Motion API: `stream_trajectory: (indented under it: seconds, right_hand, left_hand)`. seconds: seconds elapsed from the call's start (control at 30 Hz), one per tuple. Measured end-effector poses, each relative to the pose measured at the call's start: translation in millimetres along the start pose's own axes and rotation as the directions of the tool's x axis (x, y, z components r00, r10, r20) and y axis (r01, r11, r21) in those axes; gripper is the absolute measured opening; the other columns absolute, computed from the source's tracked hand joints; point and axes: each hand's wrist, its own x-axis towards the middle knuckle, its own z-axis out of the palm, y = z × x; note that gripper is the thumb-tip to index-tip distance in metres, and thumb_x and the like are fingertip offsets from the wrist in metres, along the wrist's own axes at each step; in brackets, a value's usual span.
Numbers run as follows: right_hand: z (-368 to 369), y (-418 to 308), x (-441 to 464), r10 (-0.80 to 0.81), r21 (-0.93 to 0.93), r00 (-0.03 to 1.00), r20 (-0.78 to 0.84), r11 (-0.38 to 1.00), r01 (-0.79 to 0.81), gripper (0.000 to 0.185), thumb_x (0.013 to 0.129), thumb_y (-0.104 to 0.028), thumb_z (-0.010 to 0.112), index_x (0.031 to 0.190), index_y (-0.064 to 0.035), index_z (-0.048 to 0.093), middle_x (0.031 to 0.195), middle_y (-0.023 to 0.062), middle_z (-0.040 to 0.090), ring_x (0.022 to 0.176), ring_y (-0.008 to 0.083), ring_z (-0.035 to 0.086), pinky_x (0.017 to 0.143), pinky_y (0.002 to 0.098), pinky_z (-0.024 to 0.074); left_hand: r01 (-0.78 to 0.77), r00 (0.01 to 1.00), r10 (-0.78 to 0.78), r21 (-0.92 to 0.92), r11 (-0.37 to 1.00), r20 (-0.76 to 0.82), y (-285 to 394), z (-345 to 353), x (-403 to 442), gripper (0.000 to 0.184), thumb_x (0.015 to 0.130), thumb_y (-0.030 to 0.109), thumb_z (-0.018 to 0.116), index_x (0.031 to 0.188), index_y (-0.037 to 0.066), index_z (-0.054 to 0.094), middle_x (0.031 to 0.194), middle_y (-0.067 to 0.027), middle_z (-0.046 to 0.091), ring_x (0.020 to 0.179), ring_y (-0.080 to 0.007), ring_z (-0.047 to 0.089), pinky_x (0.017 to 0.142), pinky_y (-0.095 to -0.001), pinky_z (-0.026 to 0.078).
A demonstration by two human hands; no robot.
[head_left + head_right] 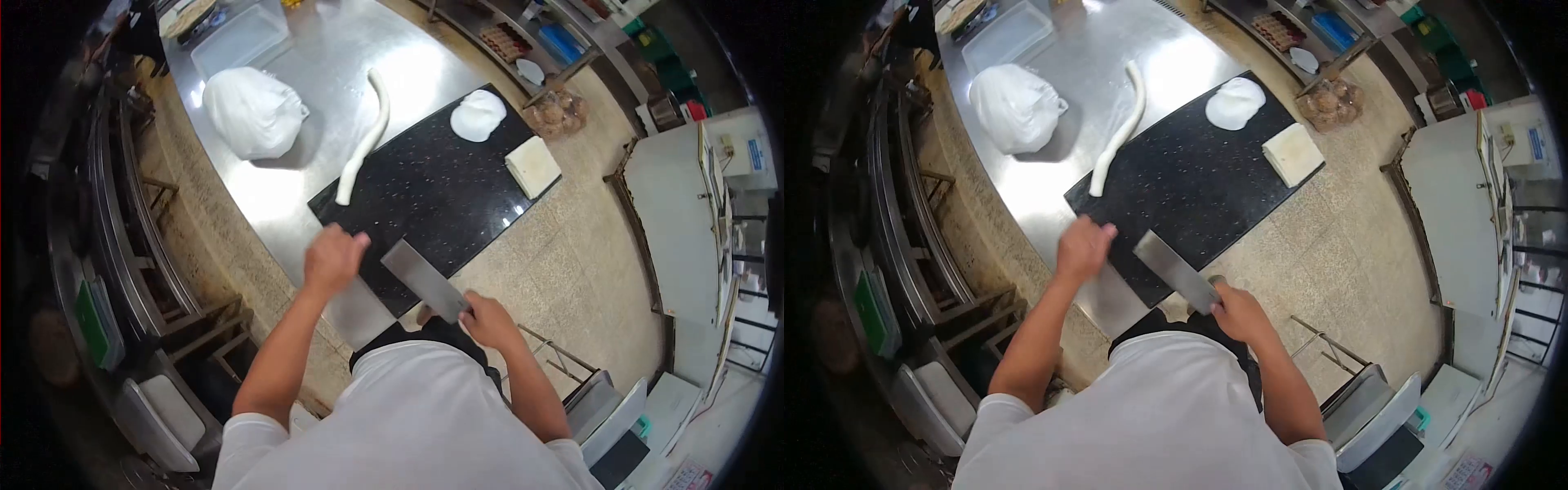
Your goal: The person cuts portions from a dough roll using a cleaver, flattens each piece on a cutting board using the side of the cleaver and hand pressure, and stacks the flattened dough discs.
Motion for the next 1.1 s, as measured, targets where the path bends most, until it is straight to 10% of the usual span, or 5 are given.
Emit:
stream_trajectory:
  seconds: [0.2, 0.4, 0.57, 0.87, 1.1]
  right_hand:
    - [-13, 70, -51, 0.326, 0.609, 0.932, -0.159, 0.776, -0.168, 0.022, 0.095, -0.019, 0.071, 0.091, 0.0005, 0.062, 0.073, 0.0136, 0.067, 0.068, 0.0241, 0.067, 0.063, 0.0387, 0.0504]
    - [-80, 122, 47, 0.415, 0.789, 0.79, -0.453, 0.599, 0.137, 0.03, 0.104, -0.032, 0.063, 0.094, -0.0033, 0.061, 0.069, 0.0042, 0.061, 0.061, 0.0123, 0.058, 0.058, 0.0302, 0.0476]
    - [-75, 136, 105, 0.613, 0.994, 0.789, -0.041, 0.109, -0.032, 0.033, 0.102, -0.036, 0.065, 0.099, -0.0043, 0.057, 0.068, 0.0033, 0.058, 0.053, 0.0131, 0.056, 0.05, 0.0306, 0.0458]
    - [35, 75, 16, 0.042, 0.479, 0.996, 0.081, 0.875, -0.076, 0.046, 0.092, -0.041, 0.073, 0.107, 0.0029, 0.069, 0.089, 0.0212, 0.074, 0.078, 0.0381, 0.072, 0.072, 0.0472, 0.0551]
    - [-9, 94, 87, 0.112, 0.455, 0.984, 0.138, 0.875, -0.163, 0.055, 0.091, -0.047, 0.071, 0.113, 0.0036, 0.071, 0.103, 0.0279, 0.073, 0.097, 0.0434, 0.072, 0.085, 0.0481, 0.0543]
  left_hand:
    - [-0.493, 0.87, 0.485, 0.137, 0.859, 0.086, 77, 74, -9, 0.058, 0.102, 0.058, 0.049, 0.146, 0.022, 0.059, 0.164, -0.015, 0.037, 0.156, -0.0426, 0.023, 0.12, -0.0749, 0.011]
    - [-0.577, 0.812, 0.531, 0.193, 0.794, 0.243, 130, 79, 60, 0.072, 0.098, 0.067, 0.047, 0.16, 0.029, 0.042, 0.17, -0.0152, 0.027, 0.157, -0.0465, 0.016, 0.12, -0.0758, 0.007]
    - [-0.574, 0.812, 0.532, 0.167, 0.801, 0.238, 136, 80, 74, 0.073, 0.099, 0.065, 0.048, 0.161, 0.027, 0.04, 0.171, -0.0125, 0.027, 0.158, -0.0436, 0.015, 0.123, -0.071, 0.006]
    - [-0.674, 0.73, 0.661, 0.024, 0.738, 0.172, 125, 71, 61, 0.074, 0.095, 0.061, 0.057, 0.158, 0.025, 0.045, 0.169, -0.0113, 0.031, 0.158, -0.0362, 0.022, 0.124, -0.0659, 0.014]
    - [-0.764, 0.644, 0.73, 0.156, 0.625, 0.23, 136, 81, 141, 0.075, 0.094, 0.066, 0.056, 0.155, 0.024, 0.049, 0.165, -0.0035, 0.041, 0.156, -0.0319, 0.03, 0.122, -0.0694, 0.017]
